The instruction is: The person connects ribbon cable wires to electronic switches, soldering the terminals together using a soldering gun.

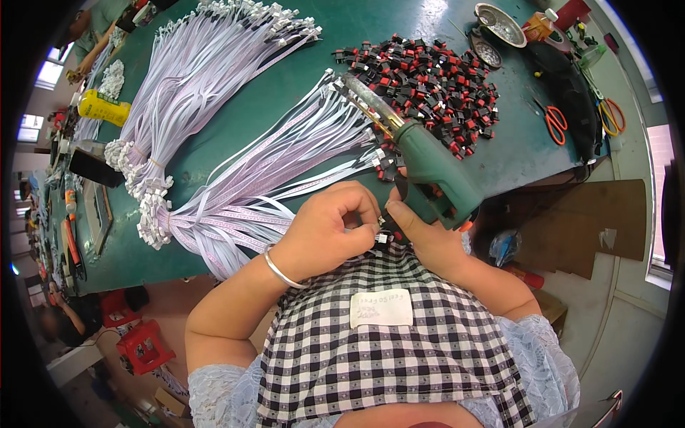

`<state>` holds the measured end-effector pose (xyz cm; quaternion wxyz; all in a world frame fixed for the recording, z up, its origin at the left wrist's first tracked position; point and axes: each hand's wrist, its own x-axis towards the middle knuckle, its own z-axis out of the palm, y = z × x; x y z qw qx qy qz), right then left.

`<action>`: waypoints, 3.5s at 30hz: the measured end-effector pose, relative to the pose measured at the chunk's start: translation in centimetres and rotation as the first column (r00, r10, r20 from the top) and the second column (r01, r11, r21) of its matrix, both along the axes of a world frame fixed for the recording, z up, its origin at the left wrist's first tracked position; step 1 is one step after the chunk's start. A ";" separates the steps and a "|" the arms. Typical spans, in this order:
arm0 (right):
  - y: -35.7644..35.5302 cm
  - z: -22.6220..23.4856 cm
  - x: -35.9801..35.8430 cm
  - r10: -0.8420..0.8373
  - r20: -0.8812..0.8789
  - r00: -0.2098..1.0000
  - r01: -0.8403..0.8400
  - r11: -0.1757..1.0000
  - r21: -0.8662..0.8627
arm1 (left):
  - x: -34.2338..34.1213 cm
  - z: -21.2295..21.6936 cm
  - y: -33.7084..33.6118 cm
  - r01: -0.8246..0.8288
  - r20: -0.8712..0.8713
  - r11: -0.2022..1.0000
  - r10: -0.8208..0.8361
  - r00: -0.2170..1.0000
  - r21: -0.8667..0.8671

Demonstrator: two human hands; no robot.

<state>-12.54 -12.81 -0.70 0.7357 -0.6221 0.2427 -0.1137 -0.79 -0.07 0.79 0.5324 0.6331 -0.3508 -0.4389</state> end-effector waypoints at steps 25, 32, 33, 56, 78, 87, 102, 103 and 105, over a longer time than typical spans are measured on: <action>-5.5 -1.5 -5.9 0.173 0.141 0.975 -0.087 0.877 -0.473 | 1.1 -1.0 -0.3 -0.202 -0.392 0.978 0.205 0.897 0.049; -5.5 -0.8 -8.9 0.271 -0.282 0.920 -0.381 0.782 -0.492 | 1.6 -1.4 -0.6 -0.239 -0.411 0.966 0.259 0.874 0.101; -5.4 -1.1 -9.0 0.276 -0.223 0.935 -0.353 0.662 -0.662 | 1.6 -1.3 -0.5 -0.240 -0.414 0.965 0.263 0.871 0.107; -6.9 -8.4 -10.5 0.406 0.308 0.860 -0.090 0.716 -0.692 | 1.9 -1.7 -1.0 -0.221 -0.364 0.965 0.258 0.895 0.140; -1.3 -0.4 0.9 0.207 0.160 0.965 -0.182 0.971 -0.153 | 1.2 -0.8 0.2 -0.037 -0.319 0.993 0.071 0.945 0.112; -1.2 -0.2 0.6 0.088 0.086 0.992 -0.091 0.995 0.036 | 0.3 0.9 0.2 0.070 0.240 0.987 -0.104 0.965 0.148; -0.5 -0.2 1.2 -0.045 0.125 0.991 0.045 0.999 0.004 | -0.1 -1.7 0.7 -0.233 0.149 0.957 0.259 0.954 -0.174; -0.5 -0.2 1.2 -0.048 0.117 0.992 0.045 0.999 0.030 | 0.0 -1.4 0.7 -0.197 0.182 0.962 0.232 0.956 -0.190; -0.5 -0.1 1.2 -0.051 0.108 0.993 0.044 0.997 0.061 | 0.4 -1.3 0.7 -0.158 0.292 0.972 0.204 0.934 -0.176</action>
